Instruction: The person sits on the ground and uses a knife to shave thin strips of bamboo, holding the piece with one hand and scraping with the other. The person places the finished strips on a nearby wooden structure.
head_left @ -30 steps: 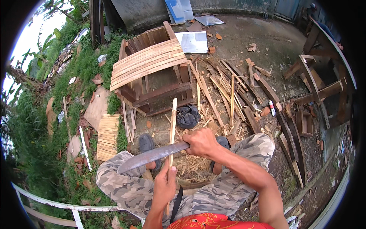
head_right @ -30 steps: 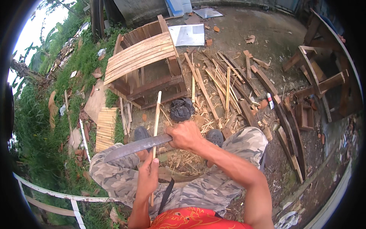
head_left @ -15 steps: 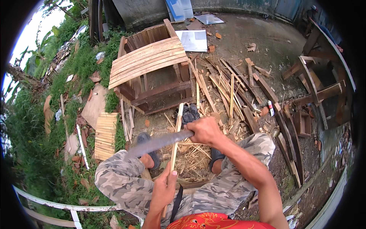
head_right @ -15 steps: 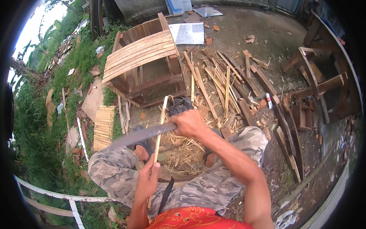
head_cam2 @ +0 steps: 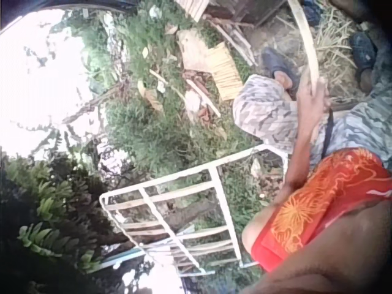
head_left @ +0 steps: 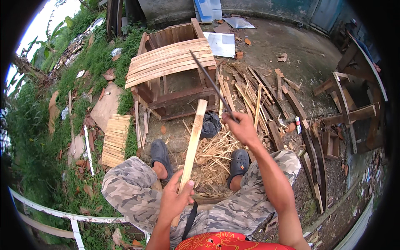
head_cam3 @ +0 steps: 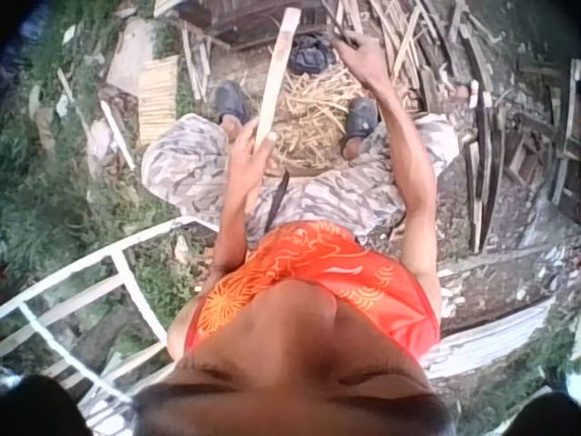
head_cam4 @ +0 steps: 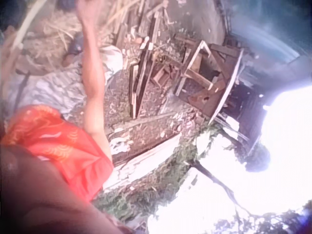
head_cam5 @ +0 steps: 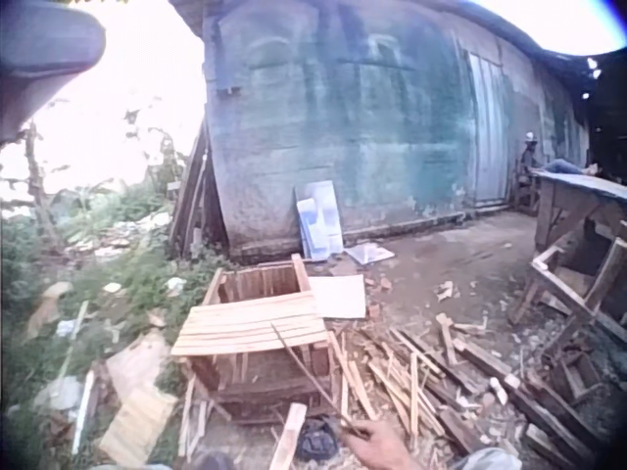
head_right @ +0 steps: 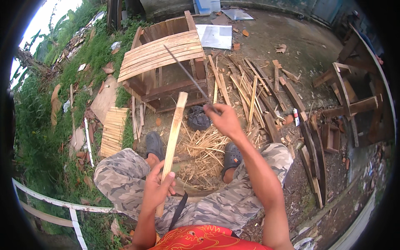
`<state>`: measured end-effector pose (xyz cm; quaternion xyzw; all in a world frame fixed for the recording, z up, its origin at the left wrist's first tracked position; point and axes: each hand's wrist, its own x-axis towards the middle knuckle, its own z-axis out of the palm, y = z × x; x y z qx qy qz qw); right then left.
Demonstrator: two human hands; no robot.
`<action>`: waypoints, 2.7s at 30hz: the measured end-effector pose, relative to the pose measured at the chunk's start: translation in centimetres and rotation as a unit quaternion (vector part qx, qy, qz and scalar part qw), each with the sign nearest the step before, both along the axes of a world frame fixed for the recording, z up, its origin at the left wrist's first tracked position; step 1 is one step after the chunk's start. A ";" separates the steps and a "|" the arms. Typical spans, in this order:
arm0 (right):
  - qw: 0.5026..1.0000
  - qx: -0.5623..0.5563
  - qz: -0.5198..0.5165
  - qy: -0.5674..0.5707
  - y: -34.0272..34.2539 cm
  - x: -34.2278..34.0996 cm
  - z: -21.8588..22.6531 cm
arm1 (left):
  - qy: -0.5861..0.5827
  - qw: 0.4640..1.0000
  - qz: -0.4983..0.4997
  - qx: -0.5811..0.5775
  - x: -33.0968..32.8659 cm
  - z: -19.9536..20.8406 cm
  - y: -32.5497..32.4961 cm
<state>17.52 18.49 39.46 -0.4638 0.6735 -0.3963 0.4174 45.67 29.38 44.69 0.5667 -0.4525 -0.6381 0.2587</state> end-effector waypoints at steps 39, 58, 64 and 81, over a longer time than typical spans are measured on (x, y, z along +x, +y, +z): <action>0.866 -0.090 0.052 0.489 0.3 0.0 1.7 | 0.029 0.995 -0.038 0.093 1.5 -0.3 1.9; 0.965 0.046 -0.131 0.225 2.4 -6.1 3.6 | -0.390 0.816 -0.159 -0.397 4.6 5.3 -13.7; 0.959 0.048 -0.161 0.229 2.0 -7.5 3.5 | -0.537 0.631 -0.139 -0.542 2.8 5.4 -30.1; 0.958 0.127 -0.179 0.183 -1.8 -6.8 4.2 | -0.507 0.735 -0.202 -0.403 -4.5 -1.5 -60.6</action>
